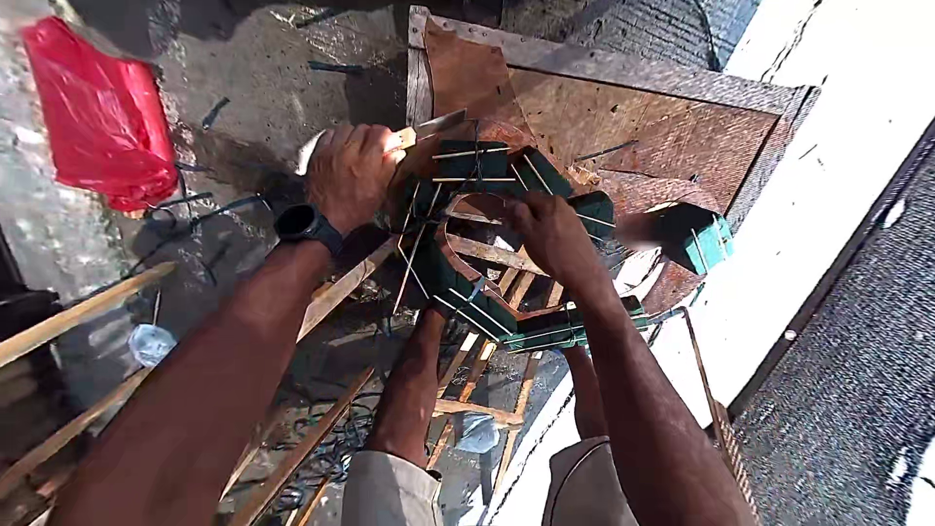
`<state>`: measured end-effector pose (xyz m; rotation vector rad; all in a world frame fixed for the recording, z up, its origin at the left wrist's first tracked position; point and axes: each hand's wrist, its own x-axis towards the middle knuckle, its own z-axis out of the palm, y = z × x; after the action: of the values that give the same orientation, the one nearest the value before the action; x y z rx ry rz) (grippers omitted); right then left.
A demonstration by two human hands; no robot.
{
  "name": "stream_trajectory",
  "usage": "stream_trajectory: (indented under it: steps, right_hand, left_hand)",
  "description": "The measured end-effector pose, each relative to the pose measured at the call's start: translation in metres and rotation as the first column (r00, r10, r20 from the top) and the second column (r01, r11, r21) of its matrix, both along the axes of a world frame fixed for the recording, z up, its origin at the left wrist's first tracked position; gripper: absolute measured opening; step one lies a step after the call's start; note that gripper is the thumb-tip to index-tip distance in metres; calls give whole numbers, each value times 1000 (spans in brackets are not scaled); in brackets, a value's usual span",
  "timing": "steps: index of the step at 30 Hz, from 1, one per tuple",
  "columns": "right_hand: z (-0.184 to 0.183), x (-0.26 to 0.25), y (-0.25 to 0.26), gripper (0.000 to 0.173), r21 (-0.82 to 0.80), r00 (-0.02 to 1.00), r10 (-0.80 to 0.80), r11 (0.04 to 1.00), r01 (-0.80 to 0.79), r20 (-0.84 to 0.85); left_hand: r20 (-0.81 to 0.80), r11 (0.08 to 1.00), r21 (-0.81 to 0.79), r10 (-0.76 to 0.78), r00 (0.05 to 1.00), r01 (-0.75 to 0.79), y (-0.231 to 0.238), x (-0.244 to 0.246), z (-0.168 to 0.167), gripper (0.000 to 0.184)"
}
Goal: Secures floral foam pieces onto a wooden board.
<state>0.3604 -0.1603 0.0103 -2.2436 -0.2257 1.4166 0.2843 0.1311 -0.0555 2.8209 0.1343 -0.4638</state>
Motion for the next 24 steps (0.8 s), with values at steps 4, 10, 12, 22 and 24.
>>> stream_trajectory:
  steps: [4, 10, 12, 22, 24]
  right_hand:
    - [-34, -47, 16, 77, -109, 917, -75, 993, 35, -392]
    - [-85, -68, 90, 40, 173, 624, -707, 605, 777, -332]
    - [-61, -67, 82, 37, 209, 622, -708, 587, 782, -335]
    - [-41, -125, 9, 31, 307, 928, -229, 897, 318, -294]
    - [-29, -173, -11, 33, 296, 925, -155, 918, 265, -347]
  left_hand:
    - [-32, 998, 59, 35, 999, -33, 58, -43, 9, 56]
    - [-10, 959, 36, -282, 959, 282, 58, -27, -5, 52]
    - [27, 922, -30, -386, 922, 387, 34, -9, -19, 47]
    - [1, 986, -162, 44, 999, -44, 6, -11, -4, 50]
    - [24, 973, -227, -41, 999, 46, -50, -16, -2, 40]
